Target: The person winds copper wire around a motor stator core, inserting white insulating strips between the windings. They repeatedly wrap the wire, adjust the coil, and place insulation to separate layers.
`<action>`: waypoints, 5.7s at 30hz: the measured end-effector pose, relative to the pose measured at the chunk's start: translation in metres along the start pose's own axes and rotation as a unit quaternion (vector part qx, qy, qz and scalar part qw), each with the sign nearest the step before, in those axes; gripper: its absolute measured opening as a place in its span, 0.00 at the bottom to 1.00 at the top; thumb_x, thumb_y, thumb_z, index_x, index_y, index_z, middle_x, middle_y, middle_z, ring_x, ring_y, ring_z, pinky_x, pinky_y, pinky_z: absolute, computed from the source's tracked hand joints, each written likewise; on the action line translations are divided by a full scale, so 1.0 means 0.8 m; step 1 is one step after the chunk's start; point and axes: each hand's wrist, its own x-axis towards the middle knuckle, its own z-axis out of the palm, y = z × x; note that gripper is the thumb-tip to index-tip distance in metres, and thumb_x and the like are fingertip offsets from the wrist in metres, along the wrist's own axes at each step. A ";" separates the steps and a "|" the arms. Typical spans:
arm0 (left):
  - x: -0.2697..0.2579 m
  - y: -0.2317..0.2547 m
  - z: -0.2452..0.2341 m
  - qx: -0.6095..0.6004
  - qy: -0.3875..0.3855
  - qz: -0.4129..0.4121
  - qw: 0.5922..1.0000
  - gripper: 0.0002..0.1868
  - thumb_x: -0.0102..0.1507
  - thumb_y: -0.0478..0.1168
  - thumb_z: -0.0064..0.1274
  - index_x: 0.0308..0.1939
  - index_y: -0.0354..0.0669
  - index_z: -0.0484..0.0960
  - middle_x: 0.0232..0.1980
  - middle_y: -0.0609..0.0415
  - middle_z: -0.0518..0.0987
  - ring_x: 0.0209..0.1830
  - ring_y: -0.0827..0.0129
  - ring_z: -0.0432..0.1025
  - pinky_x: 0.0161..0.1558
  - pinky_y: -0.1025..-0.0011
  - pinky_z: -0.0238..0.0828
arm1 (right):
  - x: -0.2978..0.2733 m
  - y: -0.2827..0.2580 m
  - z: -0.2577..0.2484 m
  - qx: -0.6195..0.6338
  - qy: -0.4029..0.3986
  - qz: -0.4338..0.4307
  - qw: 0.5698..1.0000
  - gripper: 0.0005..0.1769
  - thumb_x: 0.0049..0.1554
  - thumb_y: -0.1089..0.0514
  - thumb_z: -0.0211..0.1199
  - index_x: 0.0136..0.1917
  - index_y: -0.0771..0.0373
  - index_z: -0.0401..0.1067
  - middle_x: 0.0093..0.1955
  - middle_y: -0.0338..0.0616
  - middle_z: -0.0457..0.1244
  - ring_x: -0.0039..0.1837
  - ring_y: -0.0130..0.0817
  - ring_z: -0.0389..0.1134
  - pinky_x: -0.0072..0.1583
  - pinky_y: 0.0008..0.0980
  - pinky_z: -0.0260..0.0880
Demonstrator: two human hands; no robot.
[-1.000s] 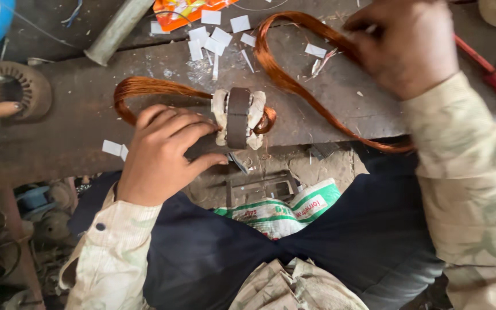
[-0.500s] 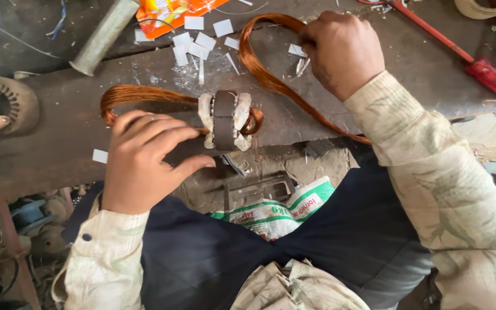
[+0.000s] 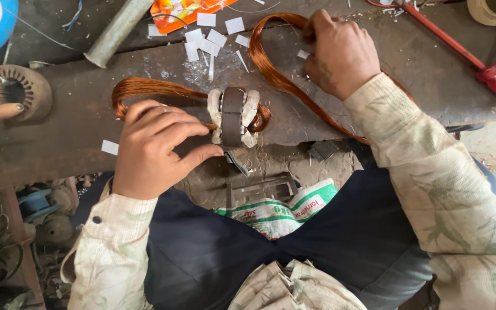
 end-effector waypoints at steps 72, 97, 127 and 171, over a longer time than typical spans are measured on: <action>-0.052 0.090 0.081 -0.277 0.266 -0.160 0.909 0.12 0.72 0.29 0.63 0.55 0.41 0.75 0.52 0.55 0.75 0.37 0.72 0.71 0.43 0.77 0.71 | -0.194 -0.090 -0.027 0.340 0.134 -0.083 0.927 0.07 0.62 0.70 0.70 0.53 0.68 0.73 0.50 0.48 0.70 0.48 0.29 0.75 0.48 0.24 0.76; -0.058 0.049 0.077 -0.311 -0.009 -0.350 0.884 0.15 0.64 0.36 0.62 0.51 0.35 0.76 0.37 0.55 0.83 0.28 0.76 0.76 0.31 0.75 0.73 | -0.173 -0.131 0.051 0.243 0.216 -0.071 0.943 0.12 0.55 0.69 0.72 0.52 0.62 0.76 0.50 0.45 0.65 0.50 0.44 0.66 0.52 0.40 0.68; -0.049 0.044 0.065 -0.252 -0.043 -0.313 0.915 0.17 0.64 0.36 0.64 0.51 0.33 0.75 0.39 0.50 0.84 0.31 0.71 0.82 0.32 0.73 0.76 | -0.158 -0.136 0.068 0.213 0.146 -0.028 0.966 0.08 0.54 0.59 0.71 0.48 0.61 0.78 0.34 0.44 0.63 0.39 0.46 0.65 0.47 0.44 0.66; -0.041 0.040 0.059 -0.271 -0.063 -0.328 0.903 0.16 0.64 0.34 0.63 0.54 0.34 0.78 0.41 0.52 0.87 0.36 0.72 0.83 0.39 0.74 0.78 | -0.159 -0.102 0.046 0.226 0.025 -0.100 0.969 0.16 0.59 0.60 0.63 0.60 0.57 0.78 0.39 0.44 0.71 0.34 0.42 0.71 0.37 0.39 0.71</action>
